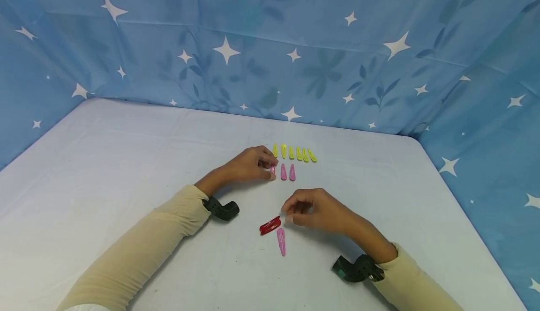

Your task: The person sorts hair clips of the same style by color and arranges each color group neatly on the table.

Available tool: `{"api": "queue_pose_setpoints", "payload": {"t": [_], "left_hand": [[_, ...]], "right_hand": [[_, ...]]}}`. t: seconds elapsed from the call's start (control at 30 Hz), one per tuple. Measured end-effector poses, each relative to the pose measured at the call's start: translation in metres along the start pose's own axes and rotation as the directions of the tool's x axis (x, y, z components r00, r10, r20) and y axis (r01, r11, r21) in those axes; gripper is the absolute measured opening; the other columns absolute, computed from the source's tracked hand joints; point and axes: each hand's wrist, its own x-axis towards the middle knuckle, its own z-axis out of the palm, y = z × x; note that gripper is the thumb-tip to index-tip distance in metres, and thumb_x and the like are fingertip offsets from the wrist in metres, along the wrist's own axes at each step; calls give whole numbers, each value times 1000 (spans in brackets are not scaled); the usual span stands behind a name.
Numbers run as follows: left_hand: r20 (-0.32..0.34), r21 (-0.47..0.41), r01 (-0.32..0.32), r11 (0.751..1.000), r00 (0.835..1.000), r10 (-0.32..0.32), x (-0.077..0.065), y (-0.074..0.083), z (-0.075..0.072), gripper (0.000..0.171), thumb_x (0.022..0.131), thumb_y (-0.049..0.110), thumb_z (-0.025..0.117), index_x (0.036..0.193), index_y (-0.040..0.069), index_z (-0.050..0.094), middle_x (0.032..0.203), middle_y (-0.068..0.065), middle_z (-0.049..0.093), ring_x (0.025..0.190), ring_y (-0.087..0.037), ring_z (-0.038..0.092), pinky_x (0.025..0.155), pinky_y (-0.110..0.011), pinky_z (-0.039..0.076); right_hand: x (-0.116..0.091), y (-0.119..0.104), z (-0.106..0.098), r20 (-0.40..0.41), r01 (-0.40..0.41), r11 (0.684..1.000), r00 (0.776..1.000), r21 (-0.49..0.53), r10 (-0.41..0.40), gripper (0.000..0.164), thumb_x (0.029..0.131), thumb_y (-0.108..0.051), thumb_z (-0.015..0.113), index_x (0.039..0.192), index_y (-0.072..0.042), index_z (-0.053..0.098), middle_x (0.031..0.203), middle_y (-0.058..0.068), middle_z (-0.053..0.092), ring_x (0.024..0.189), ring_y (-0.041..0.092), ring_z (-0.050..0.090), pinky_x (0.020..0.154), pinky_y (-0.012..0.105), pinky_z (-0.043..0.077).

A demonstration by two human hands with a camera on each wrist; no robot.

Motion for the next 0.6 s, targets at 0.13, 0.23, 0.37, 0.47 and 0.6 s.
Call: {"api": "queue_pose_setpoints", "payload": {"t": [0.13,0.23,0.37,0.47,0.6], "left_hand": [[-3,-2,0,1000,1000,0,0,0,0,37,84,14,76,118,1,69,114,-4,59,98,-15,58,85,-28,48],[-4,-1,-11,1000,1000,11,0,0,-1,37,84,13,76,118,0,69,114,-5,59,98,-15,58,85,-28,48],[-5,0,-26,1000,1000,26,-1,-1,-1,37,84,13,76,118,0,69,114,-6,59,97,-16,58,85,-29,48],[-5,-1,-28,1000,1000,28,-1,-1,-1,36,84,13,76,117,0,69,113,-5,59,97,-16,58,85,-29,48],[-4,-3,-22,1000,1000,22,-1,-1,0,36,84,13,76,117,1,69,114,-5,59,97,-15,58,85,-28,48]], "right_hand": [[-2,-4,4,5,-23,999,1000,-25,24,19,85,-3,73,101,-12,73,85,-8,65,75,15,58,67,26,51],[-4,-7,7,4,-50,997,999,-51,51,18,84,-5,76,100,-14,74,85,-9,64,74,13,57,66,25,50],[-5,-11,12,12,-61,996,998,-63,62,17,82,-12,79,98,-14,74,85,-8,63,73,12,56,63,24,49],[-5,-13,15,17,-65,996,998,-67,67,19,81,-17,81,98,-15,75,86,-6,63,73,13,55,63,25,49],[-6,-14,18,20,-64,994,998,-90,66,21,80,-21,82,99,-17,75,87,-7,61,76,13,55,66,25,48]]}}
